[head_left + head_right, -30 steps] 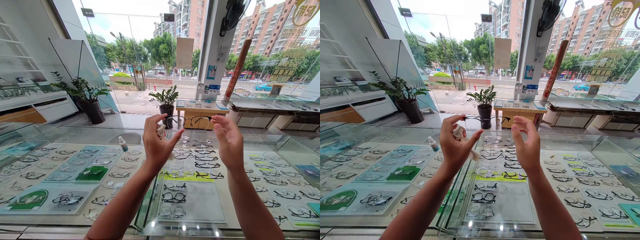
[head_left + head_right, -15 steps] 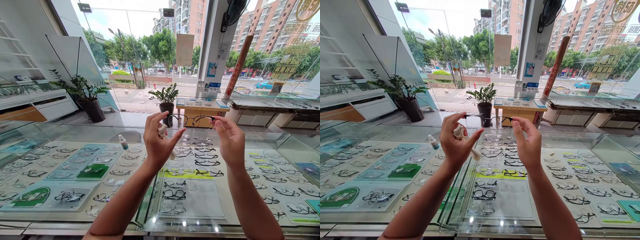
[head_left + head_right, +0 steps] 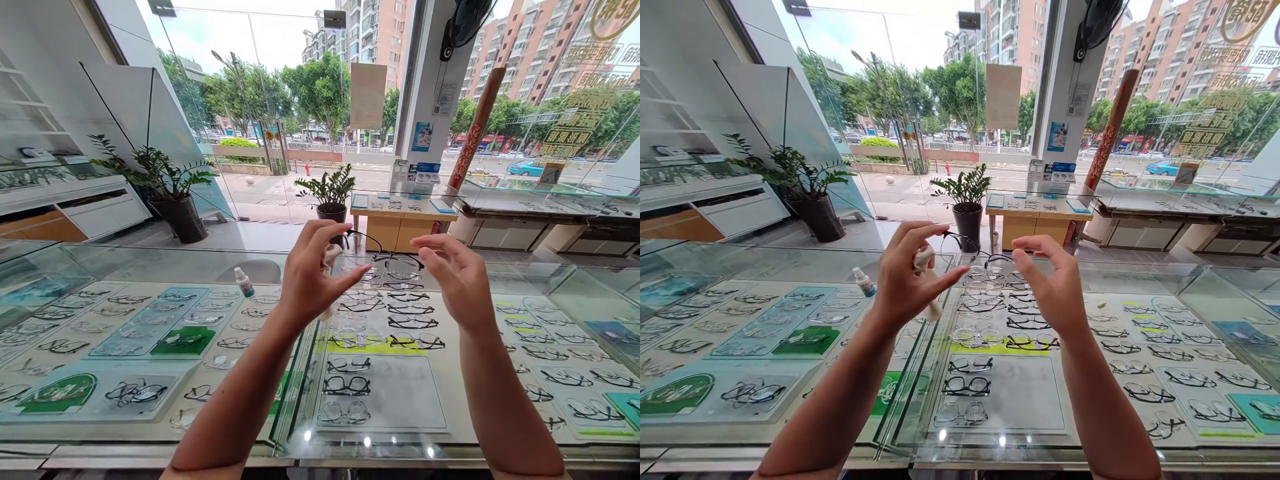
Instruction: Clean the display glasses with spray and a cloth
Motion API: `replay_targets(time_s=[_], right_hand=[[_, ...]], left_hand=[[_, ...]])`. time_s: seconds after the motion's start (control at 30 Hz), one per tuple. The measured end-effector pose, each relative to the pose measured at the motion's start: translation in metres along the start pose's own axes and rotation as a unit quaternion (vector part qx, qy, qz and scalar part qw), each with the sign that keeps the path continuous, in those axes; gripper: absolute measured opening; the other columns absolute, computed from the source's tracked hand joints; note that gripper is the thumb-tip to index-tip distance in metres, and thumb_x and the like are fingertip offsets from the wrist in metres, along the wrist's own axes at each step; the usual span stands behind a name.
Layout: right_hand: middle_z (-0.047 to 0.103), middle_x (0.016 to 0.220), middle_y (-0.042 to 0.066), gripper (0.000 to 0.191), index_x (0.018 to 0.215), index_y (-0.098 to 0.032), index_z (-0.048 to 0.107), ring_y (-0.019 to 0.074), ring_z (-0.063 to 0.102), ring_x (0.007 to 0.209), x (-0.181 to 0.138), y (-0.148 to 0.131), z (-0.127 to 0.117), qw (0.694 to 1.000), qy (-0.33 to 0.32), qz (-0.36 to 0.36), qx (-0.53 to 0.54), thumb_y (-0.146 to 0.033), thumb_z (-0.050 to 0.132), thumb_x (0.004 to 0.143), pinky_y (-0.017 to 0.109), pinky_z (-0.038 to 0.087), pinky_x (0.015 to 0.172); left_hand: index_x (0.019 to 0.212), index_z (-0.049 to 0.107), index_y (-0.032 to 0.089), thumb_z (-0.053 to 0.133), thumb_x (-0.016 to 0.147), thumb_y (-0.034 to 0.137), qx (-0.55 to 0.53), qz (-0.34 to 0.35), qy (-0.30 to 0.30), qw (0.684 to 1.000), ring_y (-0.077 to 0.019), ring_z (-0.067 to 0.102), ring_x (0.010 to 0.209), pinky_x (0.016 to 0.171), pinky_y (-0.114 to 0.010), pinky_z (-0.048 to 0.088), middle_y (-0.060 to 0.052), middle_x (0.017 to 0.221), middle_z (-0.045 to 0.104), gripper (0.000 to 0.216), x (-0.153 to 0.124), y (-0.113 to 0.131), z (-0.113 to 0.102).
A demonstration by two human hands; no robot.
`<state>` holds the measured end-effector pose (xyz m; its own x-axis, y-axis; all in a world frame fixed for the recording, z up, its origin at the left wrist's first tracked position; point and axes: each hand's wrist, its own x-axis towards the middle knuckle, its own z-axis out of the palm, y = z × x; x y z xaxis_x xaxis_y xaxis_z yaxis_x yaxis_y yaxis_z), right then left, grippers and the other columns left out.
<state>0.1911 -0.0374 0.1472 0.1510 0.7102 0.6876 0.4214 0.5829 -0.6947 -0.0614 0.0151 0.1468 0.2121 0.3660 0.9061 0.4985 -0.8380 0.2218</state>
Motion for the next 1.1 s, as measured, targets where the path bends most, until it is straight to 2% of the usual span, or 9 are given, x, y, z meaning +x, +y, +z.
replay_targets(time_s=[0.1, 0.2, 0.37, 0.53, 0.63, 0.73, 0.9, 1.1], right_hand=[[0.082, 0.111, 0.005, 0.019, 0.106, -0.028, 0.081, 0.0262, 0.074, 0.109, 0.000, -0.003, 0.001, 0.996, -0.076, -0.015, -0.034, -0.043, 0.071, 0.099, 0.048, 0.056, 0.101], [0.081, 0.109, 0.005, 0.016, 0.101, -0.028, 0.080, 0.0257, 0.073, 0.106, 0.000, -0.004, 0.003, 0.990, -0.136, -0.012, -0.029, -0.041, 0.071, 0.099, 0.047, 0.057, 0.099], [0.079, 0.106, 0.004, 0.017, 0.096, -0.027, 0.077, 0.0245, 0.072, 0.102, 0.001, -0.004, 0.001, 0.981, -0.195, -0.006, 0.001, -0.039, 0.067, 0.102, 0.045, 0.056, 0.098], [0.078, 0.105, 0.003, 0.015, 0.101, -0.026, 0.076, 0.0229, 0.071, 0.100, 0.002, -0.005, -0.002, 0.976, -0.216, -0.001, 0.026, -0.038, 0.067, 0.103, 0.043, 0.055, 0.097], [0.076, 0.105, 0.003, 0.014, 0.100, -0.027, 0.076, 0.0229, 0.070, 0.101, 0.002, -0.004, -0.001, 0.974, -0.223, -0.001, 0.033, -0.037, 0.067, 0.103, 0.044, 0.055, 0.098], [0.074, 0.115, 0.005, 0.014, 0.097, -0.027, 0.077, 0.0254, 0.069, 0.111, 0.002, -0.002, 0.000, 0.978, -0.207, -0.006, 0.029, -0.038, 0.069, 0.101, 0.048, 0.054, 0.105], [0.068, 0.116, 0.006, 0.012, 0.094, -0.028, 0.079, 0.0268, 0.065, 0.116, 0.001, -0.002, 0.002, 0.983, -0.180, -0.021, -0.012, -0.037, 0.072, 0.099, 0.052, 0.052, 0.110], [0.077, 0.113, 0.005, 0.013, 0.095, -0.027, 0.076, 0.0246, 0.071, 0.109, 0.001, -0.003, 0.002, 0.974, -0.221, 0.007, 0.040, -0.035, 0.068, 0.101, 0.048, 0.056, 0.103]], left_hand=[[0.137, 0.065, 0.027, 0.090, 0.087, 0.044, 0.027, 0.044, -0.032, 0.998, -0.0253, 0.069, 0.111, 0.079, -0.036, 0.063, -0.009, 0.127, 0.068, 0.058, -0.001, 0.003, -0.002], [0.141, 0.063, 0.029, 0.088, 0.089, 0.041, 0.027, 0.064, -0.059, 0.996, -0.0252, 0.070, 0.111, 0.080, -0.036, 0.063, -0.009, 0.128, 0.068, 0.059, -0.002, 0.006, -0.002], [0.142, 0.064, 0.032, 0.089, 0.089, 0.042, 0.005, 0.047, -0.072, 0.996, -0.0241, 0.071, 0.107, 0.081, -0.038, 0.064, -0.009, 0.132, 0.066, 0.059, -0.003, 0.009, -0.003], [0.143, 0.065, 0.031, 0.089, 0.089, 0.038, -0.052, 0.040, -0.079, 0.995, -0.0227, 0.071, 0.108, 0.080, -0.034, 0.062, -0.009, 0.130, 0.069, 0.060, -0.001, 0.010, -0.004], [0.144, 0.065, 0.029, 0.088, 0.090, 0.036, -0.091, 0.035, -0.080, 0.992, -0.0183, 0.069, 0.092, 0.070, -0.030, 0.058, -0.008, 0.120, 0.072, 0.059, -0.002, 0.012, -0.002], [0.146, 0.064, 0.029, 0.086, 0.091, 0.034, -0.114, 0.006, -0.092, 0.989, -0.0148, 0.064, 0.079, 0.060, -0.027, 0.053, -0.006, 0.115, 0.073, 0.059, -0.004, 0.013, 0.001], [0.145, 0.064, 0.029, 0.088, 0.088, 0.039, -0.129, -0.030, -0.111, 0.985, -0.0139, 0.058, 0.072, 0.058, -0.028, 0.051, -0.003, 0.102, 0.072, 0.062, -0.004, 0.011, 0.002], [0.143, 0.064, 0.030, 0.089, 0.086, 0.032, -0.205, -0.067, -0.127, 0.968, -0.0080, 0.050, 0.059, 0.046, -0.023, 0.043, -0.003, 0.108, 0.073, 0.062, -0.003, 0.014, 0.001]])
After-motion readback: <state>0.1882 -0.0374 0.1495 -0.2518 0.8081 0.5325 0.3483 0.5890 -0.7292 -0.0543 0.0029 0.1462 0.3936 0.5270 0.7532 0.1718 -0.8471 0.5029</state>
